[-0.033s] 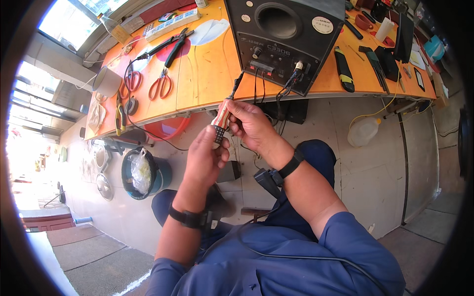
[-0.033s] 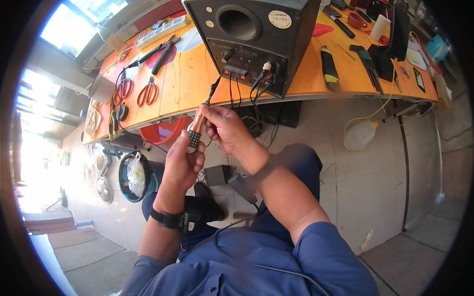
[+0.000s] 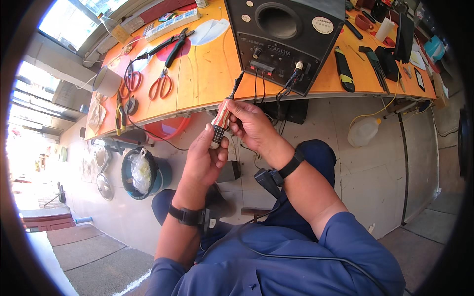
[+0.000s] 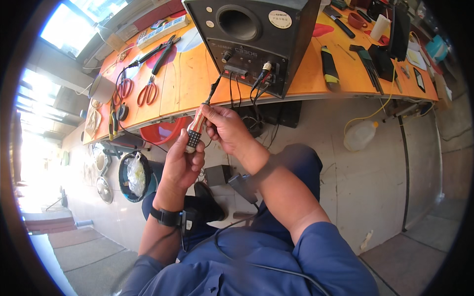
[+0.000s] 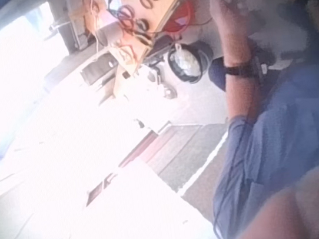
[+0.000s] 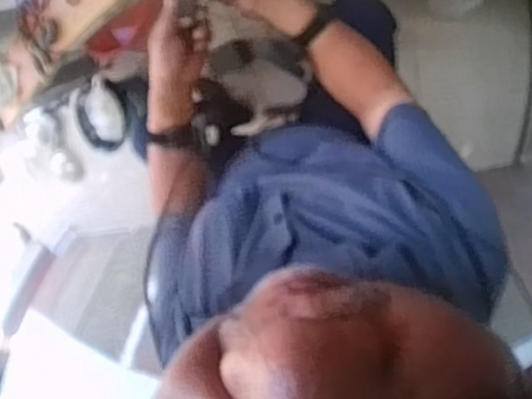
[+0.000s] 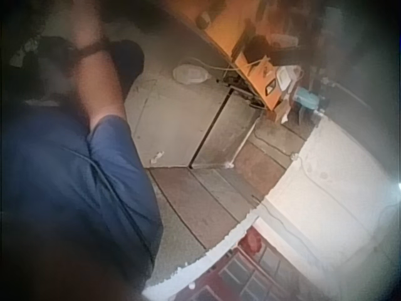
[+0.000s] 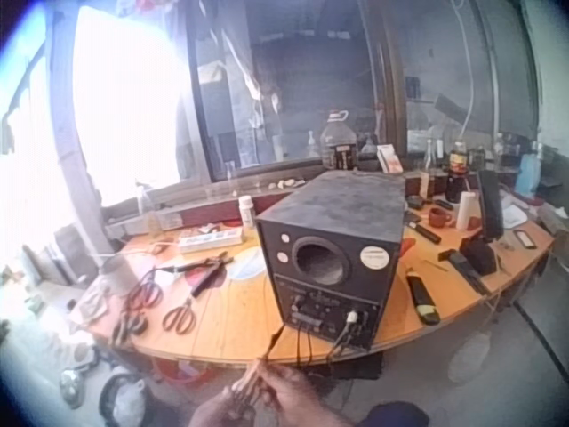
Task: The person uses a screwdriver to remove screws from the back panel of a black electronic device on a workbench. They then lift the device, walk to another room, and place it on a table before returning to the workbench.
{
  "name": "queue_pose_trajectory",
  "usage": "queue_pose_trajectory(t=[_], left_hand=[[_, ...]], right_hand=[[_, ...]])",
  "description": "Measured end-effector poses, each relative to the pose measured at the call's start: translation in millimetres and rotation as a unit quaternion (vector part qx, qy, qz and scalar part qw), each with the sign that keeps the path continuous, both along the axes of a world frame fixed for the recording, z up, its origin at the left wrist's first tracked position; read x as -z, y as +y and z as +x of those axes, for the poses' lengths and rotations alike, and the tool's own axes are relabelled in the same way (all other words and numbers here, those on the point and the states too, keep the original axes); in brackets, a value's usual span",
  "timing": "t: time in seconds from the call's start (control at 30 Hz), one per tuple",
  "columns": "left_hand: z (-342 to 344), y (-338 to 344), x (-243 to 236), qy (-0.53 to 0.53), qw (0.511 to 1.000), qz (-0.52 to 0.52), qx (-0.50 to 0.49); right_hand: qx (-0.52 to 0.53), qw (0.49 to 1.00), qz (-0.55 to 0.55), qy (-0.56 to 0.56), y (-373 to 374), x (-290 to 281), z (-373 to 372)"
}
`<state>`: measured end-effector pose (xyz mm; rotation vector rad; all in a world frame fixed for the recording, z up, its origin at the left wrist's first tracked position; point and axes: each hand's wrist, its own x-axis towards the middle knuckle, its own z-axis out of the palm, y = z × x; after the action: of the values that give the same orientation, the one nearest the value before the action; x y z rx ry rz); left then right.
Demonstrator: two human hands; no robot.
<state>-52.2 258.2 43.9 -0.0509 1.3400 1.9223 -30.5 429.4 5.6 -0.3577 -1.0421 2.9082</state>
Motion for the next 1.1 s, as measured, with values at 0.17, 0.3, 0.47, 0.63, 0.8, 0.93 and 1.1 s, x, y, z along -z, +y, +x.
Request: queue_pose_trajectory(t=[0.17,0.3,0.47,0.63,0.8,0.93,1.1], left_hand=[[3,11,8,0.391,0.904,-0.167,-0.032],[9,13,11,0.571,0.759,-0.309,-0.046],[2,1,1,0.006,1.000,-0.008,0.003],[3,12,9,0.481,0.840,-0.249,-0.037],[11,10,8,0.488,0.818,-0.303,-0.026],[4,0,-1,-0.003,1.000,0.029,0.007],[3,13,8,0.557,0.792,-0.242,-0.058]], right_hand=[[0.002,1.000,-0.017,0.001,-1,5,-1],[0.000,1.000,0.000,0.002,-2,5,-3],[0.003,1.000,0.012,-0.004,1,4,0],[0.004,1.000,-0.016,-0.020,0,3,-2],[-0.009,1.000,0.007,0.008,1,2,-1],[-0.001,1.000,0.003,0.008,2,1,1],[0.001,1.000,-0.001,0.000,-1,1,0]])
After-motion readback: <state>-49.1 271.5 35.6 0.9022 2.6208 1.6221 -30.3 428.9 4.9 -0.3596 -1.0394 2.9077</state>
